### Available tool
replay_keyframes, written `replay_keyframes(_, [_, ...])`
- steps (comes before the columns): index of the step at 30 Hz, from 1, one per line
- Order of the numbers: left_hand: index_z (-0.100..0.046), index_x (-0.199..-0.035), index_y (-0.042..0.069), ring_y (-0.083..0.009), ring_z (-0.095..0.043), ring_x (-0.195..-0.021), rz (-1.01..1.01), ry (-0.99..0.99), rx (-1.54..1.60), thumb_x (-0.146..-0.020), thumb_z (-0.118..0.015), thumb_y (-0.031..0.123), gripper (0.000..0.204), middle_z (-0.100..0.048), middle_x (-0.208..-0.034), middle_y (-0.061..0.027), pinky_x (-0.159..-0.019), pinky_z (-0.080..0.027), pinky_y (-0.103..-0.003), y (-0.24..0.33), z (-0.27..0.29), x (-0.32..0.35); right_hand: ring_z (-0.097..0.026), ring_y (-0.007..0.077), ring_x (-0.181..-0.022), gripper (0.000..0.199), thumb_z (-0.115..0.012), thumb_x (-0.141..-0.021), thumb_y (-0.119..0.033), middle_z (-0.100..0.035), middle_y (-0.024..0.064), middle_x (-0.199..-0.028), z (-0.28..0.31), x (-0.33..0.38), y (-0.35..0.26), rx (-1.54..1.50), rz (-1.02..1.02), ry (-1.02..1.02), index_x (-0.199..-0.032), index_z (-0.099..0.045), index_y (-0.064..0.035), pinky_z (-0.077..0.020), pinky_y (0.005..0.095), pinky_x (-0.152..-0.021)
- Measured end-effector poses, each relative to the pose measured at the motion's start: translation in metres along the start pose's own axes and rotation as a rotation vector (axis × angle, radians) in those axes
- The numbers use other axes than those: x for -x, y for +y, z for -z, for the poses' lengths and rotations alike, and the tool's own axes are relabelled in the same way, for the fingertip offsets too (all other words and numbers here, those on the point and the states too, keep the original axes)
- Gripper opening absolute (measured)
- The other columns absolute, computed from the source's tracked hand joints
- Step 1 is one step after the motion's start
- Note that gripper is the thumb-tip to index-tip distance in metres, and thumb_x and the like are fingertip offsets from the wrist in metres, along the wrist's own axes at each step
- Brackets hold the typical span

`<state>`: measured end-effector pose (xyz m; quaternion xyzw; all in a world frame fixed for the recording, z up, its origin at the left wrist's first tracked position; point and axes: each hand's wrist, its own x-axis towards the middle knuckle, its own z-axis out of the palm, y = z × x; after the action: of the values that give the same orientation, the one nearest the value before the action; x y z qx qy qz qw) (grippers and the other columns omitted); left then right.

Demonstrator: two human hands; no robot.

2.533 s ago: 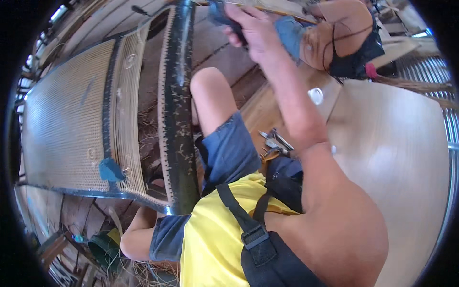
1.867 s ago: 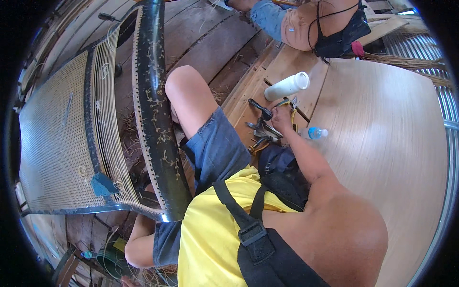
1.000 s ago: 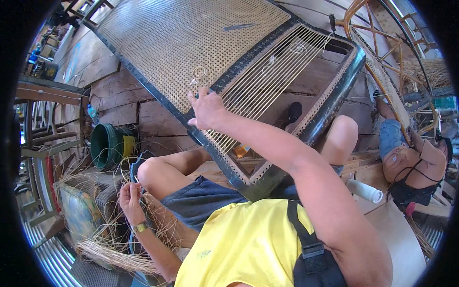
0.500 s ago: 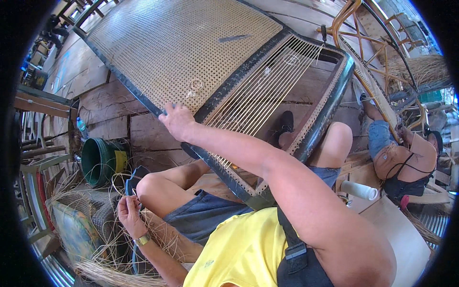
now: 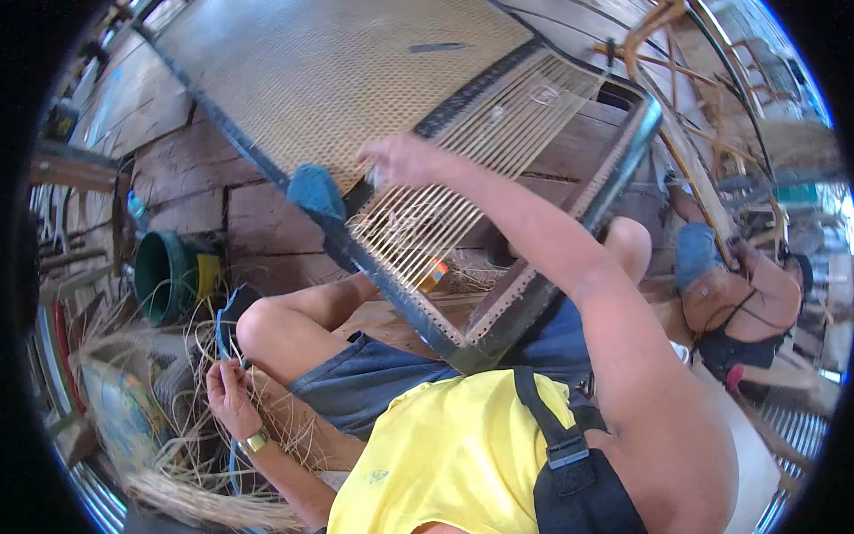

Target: Manually weaving or repairing a rattan/bamboo furniture piece using thin strips of material.

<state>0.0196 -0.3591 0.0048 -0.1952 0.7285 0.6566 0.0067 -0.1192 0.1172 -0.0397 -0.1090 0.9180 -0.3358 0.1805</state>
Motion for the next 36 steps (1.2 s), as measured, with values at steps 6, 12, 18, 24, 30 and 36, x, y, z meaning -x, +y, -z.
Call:
replay_keyframes(6, [-0.061,-0.105,0.003,-0.0076,-0.056,-0.079,0.011,-0.087,0.037,-0.100,-0.062,0.019,0.017,-0.066,-0.092,-0.0044,-0.068,-0.045,-0.020,-0.018,0.000,-0.018,-0.067,0.0312,-0.095,0.021,-0.059,-0.087,-0.013,-0.066,0.0177,-0.091,-0.040,0.063,-0.027,0.305,0.049,-0.336,-0.103,-0.062,0.0004,-0.0524,0.0437,-0.085])
replay_keyframes(12, [-0.060,-0.106,0.006,-0.0058,-0.057,-0.075,0.006,-0.088,-0.003,-0.100,-0.062,0.017,0.013,-0.067,-0.092,-0.0031,-0.066,-0.046,-0.018,0.002,0.002,-0.014,-0.053,0.0243,-0.108,0.020,-0.063,-0.091,-0.024,-0.060,0.0161,-0.102,0.067,0.070,0.052,0.070,-0.179,0.247,-0.093,-0.065,-0.0039,-0.0465,0.0421,-0.100])
replay_keyframes(18, [-0.059,-0.106,0.005,-0.0060,-0.055,-0.072,-0.002,-0.087,0.022,-0.100,-0.062,0.019,0.016,-0.066,-0.093,-0.0043,-0.065,-0.045,-0.018,0.004,-0.011,-0.018,-0.069,0.0350,-0.090,0.011,-0.057,-0.088,-0.005,-0.066,0.0210,-0.091,0.069,0.083,0.164,0.566,-0.406,0.423,-0.097,-0.064,-0.0041,-0.0581,0.0453,-0.082])
replay_keyframes(24, [-0.059,-0.105,0.004,-0.0064,-0.054,-0.072,-0.022,-0.032,-0.023,-0.101,-0.061,0.018,0.015,-0.065,-0.092,-0.0049,-0.063,-0.044,-0.019,0.013,0.003,-0.010,-0.068,0.0352,-0.099,0.026,-0.062,-0.083,-0.003,-0.068,0.0240,-0.105,0.135,0.090,0.203,0.272,-0.823,0.660,-0.108,-0.066,0.0032,-0.0562,0.0411,-0.086])
replay_keyframes(30, [-0.061,-0.103,0.003,-0.0092,-0.052,-0.078,-0.005,-0.049,-0.133,-0.098,-0.064,0.025,0.023,-0.060,-0.091,-0.0016,-0.069,-0.043,-0.022,0.032,-0.007,-0.011,-0.070,0.0305,-0.098,0.024,-0.065,-0.087,-0.015,-0.070,0.0188,-0.105,0.136,0.098,0.147,0.409,-0.881,0.083,-0.106,-0.069,-0.0004,-0.0546,0.0424,-0.087])
replay_keyframes(36, [-0.063,-0.106,0.004,-0.0088,-0.057,-0.079,-0.030,-0.042,0.022,-0.099,-0.063,0.015,0.012,-0.067,-0.097,-0.0047,-0.071,-0.046,-0.022,0.029,-0.001,-0.010,-0.055,0.0326,-0.118,0.011,-0.063,-0.083,-0.011,-0.045,0.0177,-0.139,0.002,0.092,0.000,-0.184,0.160,-0.194,-0.090,-0.067,-0.0036,-0.0452,0.0404,-0.102])
